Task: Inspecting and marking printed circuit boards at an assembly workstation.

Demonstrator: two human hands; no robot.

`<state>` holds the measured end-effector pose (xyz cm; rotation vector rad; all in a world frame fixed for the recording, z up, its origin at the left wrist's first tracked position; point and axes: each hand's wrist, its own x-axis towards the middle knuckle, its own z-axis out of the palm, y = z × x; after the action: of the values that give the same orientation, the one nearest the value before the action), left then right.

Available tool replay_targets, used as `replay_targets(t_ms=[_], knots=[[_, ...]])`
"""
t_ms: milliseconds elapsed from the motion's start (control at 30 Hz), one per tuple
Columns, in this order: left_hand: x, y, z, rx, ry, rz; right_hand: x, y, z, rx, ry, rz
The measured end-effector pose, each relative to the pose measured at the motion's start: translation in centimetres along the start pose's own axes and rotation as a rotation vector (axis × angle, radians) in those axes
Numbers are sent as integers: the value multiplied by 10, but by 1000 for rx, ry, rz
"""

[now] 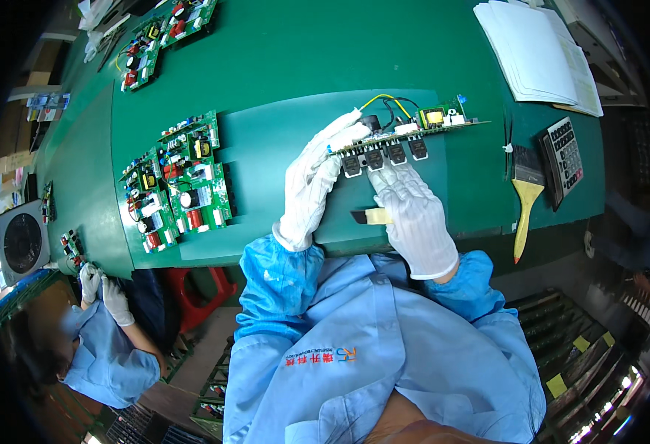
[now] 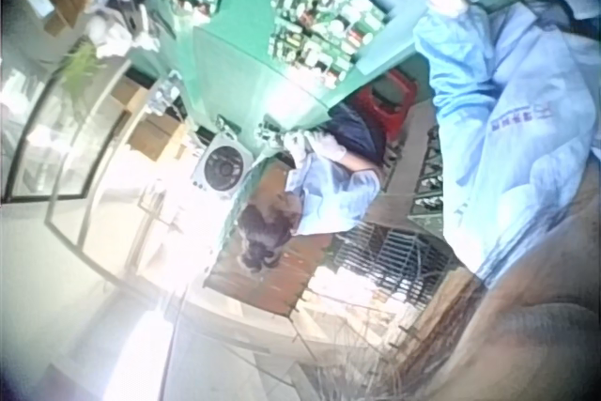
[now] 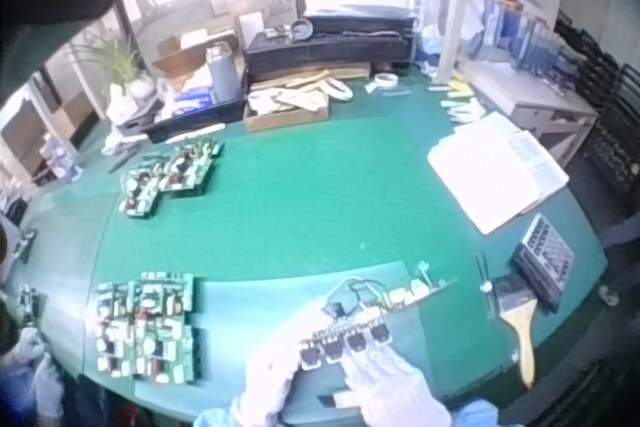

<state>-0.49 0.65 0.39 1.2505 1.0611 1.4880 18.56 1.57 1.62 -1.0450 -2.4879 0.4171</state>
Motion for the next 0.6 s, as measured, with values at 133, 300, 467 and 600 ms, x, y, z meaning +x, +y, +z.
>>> replay_targets(t_ms=[133, 300, 467, 600], knots=[[0, 2, -1, -10, 16, -36, 0, 7, -3, 106, 4, 10], [1, 4, 1, -88, 28, -74, -6, -6, -15, 319, -77, -32], [2, 9, 2, -140, 29, -115, -4, -28, -53, -99, -476, -312], [4, 8, 7, -205, 55, -132, 11, -82, -109, -243, -452, -465]])
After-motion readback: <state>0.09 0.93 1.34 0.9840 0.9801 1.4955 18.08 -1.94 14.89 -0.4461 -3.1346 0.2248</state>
